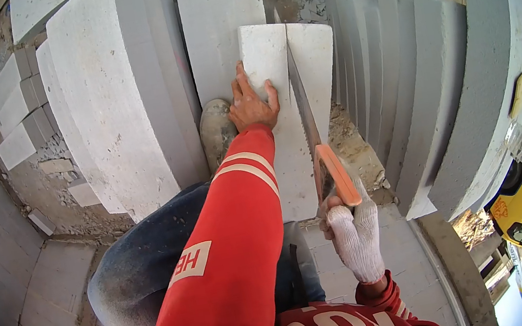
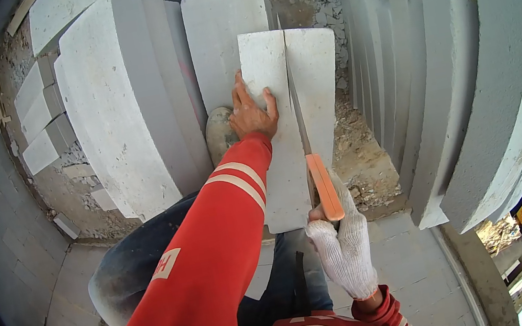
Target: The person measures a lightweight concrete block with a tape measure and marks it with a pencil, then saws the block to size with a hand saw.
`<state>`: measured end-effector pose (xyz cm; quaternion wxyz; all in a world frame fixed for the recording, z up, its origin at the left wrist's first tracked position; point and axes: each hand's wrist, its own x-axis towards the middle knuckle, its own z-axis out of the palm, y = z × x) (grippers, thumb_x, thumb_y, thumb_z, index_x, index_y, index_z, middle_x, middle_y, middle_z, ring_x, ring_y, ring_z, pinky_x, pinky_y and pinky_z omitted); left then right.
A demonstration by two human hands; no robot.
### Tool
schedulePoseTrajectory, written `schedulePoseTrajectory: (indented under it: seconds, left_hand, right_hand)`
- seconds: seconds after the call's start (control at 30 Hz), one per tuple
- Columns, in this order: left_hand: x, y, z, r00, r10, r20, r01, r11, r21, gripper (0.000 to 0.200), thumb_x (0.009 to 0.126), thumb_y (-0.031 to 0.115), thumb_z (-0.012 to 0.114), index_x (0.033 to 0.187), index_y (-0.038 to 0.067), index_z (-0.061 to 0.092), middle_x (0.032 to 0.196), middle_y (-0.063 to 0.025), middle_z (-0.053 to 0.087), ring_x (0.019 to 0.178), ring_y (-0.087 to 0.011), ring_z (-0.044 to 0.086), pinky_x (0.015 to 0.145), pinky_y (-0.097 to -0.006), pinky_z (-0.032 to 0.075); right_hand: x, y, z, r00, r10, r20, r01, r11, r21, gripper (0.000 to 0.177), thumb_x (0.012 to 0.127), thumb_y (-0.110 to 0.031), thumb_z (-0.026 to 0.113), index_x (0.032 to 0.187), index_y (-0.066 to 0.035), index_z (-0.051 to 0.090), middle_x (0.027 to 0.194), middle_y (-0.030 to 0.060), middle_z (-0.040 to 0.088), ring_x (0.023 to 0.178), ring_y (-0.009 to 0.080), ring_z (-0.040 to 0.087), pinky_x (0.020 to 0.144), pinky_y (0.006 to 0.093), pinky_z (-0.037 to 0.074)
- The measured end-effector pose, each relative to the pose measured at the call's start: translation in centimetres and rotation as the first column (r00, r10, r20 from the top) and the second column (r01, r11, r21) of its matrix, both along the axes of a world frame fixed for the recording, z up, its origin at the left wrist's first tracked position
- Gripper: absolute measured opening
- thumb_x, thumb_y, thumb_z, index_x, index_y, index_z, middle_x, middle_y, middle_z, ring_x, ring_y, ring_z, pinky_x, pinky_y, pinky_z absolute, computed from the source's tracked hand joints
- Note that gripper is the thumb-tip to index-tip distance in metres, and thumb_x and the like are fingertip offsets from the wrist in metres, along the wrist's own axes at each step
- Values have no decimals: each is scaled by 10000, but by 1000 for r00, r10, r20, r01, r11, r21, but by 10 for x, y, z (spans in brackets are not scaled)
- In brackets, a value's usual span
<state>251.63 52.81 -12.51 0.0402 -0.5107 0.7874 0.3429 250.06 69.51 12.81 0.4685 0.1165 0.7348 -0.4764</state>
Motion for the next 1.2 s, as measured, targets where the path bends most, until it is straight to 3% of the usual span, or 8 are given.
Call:
schedulePoseTrajectory:
  seconds: [0.1, 0.27, 0.5, 0.8, 0.9, 1.0, 1.1, 1.2]
  left_hand:
    - [-11, -9, 3, 998, -21, 61, 18, 998, 54, 776, 955, 428, 577, 1621, 184, 261, 1419, -207, 548, 1067, -495, 682, 910, -592, 549]
    - [-6, -5, 1, 998, -37, 46, 35, 998, 45, 784, 954, 447, 575, 1623, 193, 254, 1426, -205, 541, 1065, -486, 687, 894, -591, 556]
    - [-8, -7, 7, 994, -41, 101, 31, 995, 98, 793, 953, 447, 576, 1626, 182, 251, 1421, -208, 545, 1079, -478, 683, 906, -582, 556]
    - [-8, -7, 7, 1000, -6, 8, 6, 997, 74, 777, 946, 436, 588, 1619, 203, 276, 1394, -208, 555, 1089, -487, 675, 911, -596, 548]
    - [-6, -3, -1, 1000, -11, 13, 11, 1000, 13, 765, 949, 425, 586, 1610, 182, 286, 1360, -205, 572, 1056, -493, 677, 895, -587, 556]
    - [-7, -3, 2, 998, -28, 48, 28, 1000, 8, 761, 950, 424, 584, 1606, 179, 287, 1352, -203, 582, 1039, -492, 683, 896, -582, 557]
    - [-8, -3, 3, 1000, -18, -18, 18, 1000, -5, 758, 952, 430, 581, 1606, 190, 284, 1362, -201, 583, 1076, -484, 679, 917, -585, 549]
    - [-7, -3, 0, 1000, -28, 13, 28, 999, -19, 763, 954, 434, 577, 1610, 197, 268, 1400, -194, 572, 1134, -471, 667, 962, -577, 535]
  right_hand:
    - [-46, -58, 25, 984, -70, 163, 42, 985, 167, 350, 989, -243, 688, 1235, -6, 609, 756, -5, 612, 610, 63, 574, 556, 227, 473]
    - [-109, -101, -92, 998, 58, 35, -58, 998, -10, 280, 992, -289, 683, 1017, -11, 664, 707, -13, 557, 556, 68, 507, 498, 251, 419]
    - [-86, -69, 11, 990, -85, 114, 69, 988, 140, 399, 967, -207, 730, 1266, 25, 605, 649, 0, 568, 497, 56, 545, 417, 236, 426]
    - [-92, -104, -80, 997, 69, -33, -67, 996, 60, 365, 974, -346, 700, 808, -30, 620, 574, -17, 525, 476, 70, 506, 407, 268, 373]
    - [-61, -76, -20, 997, 79, -20, -75, 987, 139, 595, 962, -205, 674, 1484, 25, 504, 625, -16, 547, 513, 56, 534, 449, 256, 451]
    - [-59, -80, -32, 995, 32, -98, -17, 989, 148, 395, 955, -243, 679, 1242, 28, 676, 589, -17, 533, 490, 61, 530, 432, 267, 431]
    - [-86, -104, -93, 999, -6, -34, 8, 997, 79, 487, 944, -375, 694, 643, 3, 628, 504, -5, 514, 425, 88, 504, 402, 295, 375]
    - [-85, -101, -96, 987, 50, -152, -45, 998, 38, 358, 928, -336, 714, 1030, 7, 691, 596, 45, 600, 506, 133, 593, 478, 284, 473]
